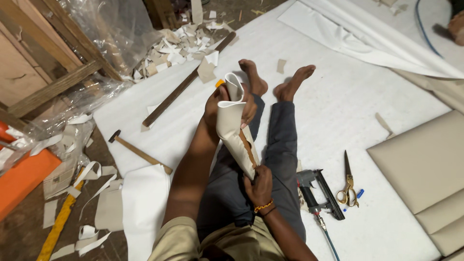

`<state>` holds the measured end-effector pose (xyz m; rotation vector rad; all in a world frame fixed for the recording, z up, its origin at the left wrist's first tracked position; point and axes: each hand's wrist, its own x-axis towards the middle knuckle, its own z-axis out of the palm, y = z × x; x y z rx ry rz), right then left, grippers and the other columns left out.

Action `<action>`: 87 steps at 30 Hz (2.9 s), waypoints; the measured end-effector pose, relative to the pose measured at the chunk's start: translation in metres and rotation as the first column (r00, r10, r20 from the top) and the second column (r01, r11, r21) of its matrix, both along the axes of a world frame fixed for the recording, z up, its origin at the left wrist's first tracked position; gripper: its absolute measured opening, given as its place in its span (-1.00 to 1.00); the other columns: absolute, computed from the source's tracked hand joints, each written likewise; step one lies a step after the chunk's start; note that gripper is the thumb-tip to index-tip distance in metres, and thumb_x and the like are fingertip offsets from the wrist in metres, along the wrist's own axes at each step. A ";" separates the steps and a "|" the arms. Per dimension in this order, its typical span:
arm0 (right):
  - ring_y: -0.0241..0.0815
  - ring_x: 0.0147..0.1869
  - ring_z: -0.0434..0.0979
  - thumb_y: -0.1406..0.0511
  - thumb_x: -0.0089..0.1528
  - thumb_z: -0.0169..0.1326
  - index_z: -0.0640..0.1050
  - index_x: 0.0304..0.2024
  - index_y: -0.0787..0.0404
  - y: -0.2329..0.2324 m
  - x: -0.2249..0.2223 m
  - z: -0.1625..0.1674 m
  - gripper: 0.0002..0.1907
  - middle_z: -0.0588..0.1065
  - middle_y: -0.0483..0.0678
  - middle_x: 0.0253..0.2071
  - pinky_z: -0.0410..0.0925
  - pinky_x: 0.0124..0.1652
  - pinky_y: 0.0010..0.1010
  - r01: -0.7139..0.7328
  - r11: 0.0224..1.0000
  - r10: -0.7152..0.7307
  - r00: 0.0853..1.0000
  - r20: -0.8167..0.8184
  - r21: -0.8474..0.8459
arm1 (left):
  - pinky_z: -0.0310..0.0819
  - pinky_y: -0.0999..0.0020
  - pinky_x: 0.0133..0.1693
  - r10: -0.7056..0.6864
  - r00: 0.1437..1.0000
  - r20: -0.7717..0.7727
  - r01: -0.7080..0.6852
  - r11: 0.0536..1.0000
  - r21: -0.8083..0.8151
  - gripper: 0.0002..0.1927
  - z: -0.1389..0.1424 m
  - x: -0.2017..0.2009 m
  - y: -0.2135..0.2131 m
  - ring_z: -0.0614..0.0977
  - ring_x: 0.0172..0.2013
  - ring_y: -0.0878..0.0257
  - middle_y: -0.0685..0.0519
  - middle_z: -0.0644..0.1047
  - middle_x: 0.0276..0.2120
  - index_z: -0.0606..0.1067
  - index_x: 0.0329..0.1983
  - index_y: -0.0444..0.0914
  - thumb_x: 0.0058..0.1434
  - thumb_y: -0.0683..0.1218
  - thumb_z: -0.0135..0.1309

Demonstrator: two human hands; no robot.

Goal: The person sits on the floor and wraps fabric around a long wooden strip, folding it over the edges. They staple the fabric to the wood using a pneumatic nail gun, then trim excess fabric with scissors and tap the work with a hammer.

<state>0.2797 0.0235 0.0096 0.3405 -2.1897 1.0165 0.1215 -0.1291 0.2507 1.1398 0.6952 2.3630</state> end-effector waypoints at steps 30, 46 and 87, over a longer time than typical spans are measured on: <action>-0.25 -0.09 0.58 0.29 0.13 0.36 0.52 0.10 0.28 0.032 -0.056 -0.046 -0.49 0.60 -0.05 -0.12 0.44 -0.06 -0.42 -0.046 0.771 0.439 0.760 0.478 -0.635 | 0.40 0.36 0.02 0.854 0.474 -0.212 -0.843 0.371 -0.390 -0.54 -0.140 0.008 -0.019 0.48 -0.14 0.30 0.03 0.49 -0.11 0.31 0.24 -0.47 0.52 -0.03 0.12; -0.05 0.05 0.57 0.25 0.21 0.30 0.54 0.09 0.28 0.041 -0.048 -0.025 -0.56 0.55 0.05 -0.02 0.39 0.05 -0.33 -0.129 0.912 0.260 0.916 0.304 -0.389 | 0.14 0.21 0.40 0.907 0.298 -0.297 -0.951 0.255 -0.176 -0.21 -0.050 -0.008 0.015 0.33 0.36 0.14 -0.12 0.24 0.38 -0.10 0.51 -0.29 0.46 -0.06 0.12; 0.28 -0.20 0.49 0.16 0.17 0.24 0.52 -0.29 0.35 0.214 0.015 -0.076 -0.65 0.47 0.26 -0.30 0.38 -0.20 0.04 0.372 0.846 -0.520 0.731 0.442 0.382 | 0.59 0.32 -0.18 0.839 -0.153 -0.523 -0.982 -0.187 -0.013 -0.79 -0.034 0.017 0.096 0.69 -0.20 0.09 -0.15 0.58 -0.13 0.47 -0.37 -0.39 0.26 -0.24 0.29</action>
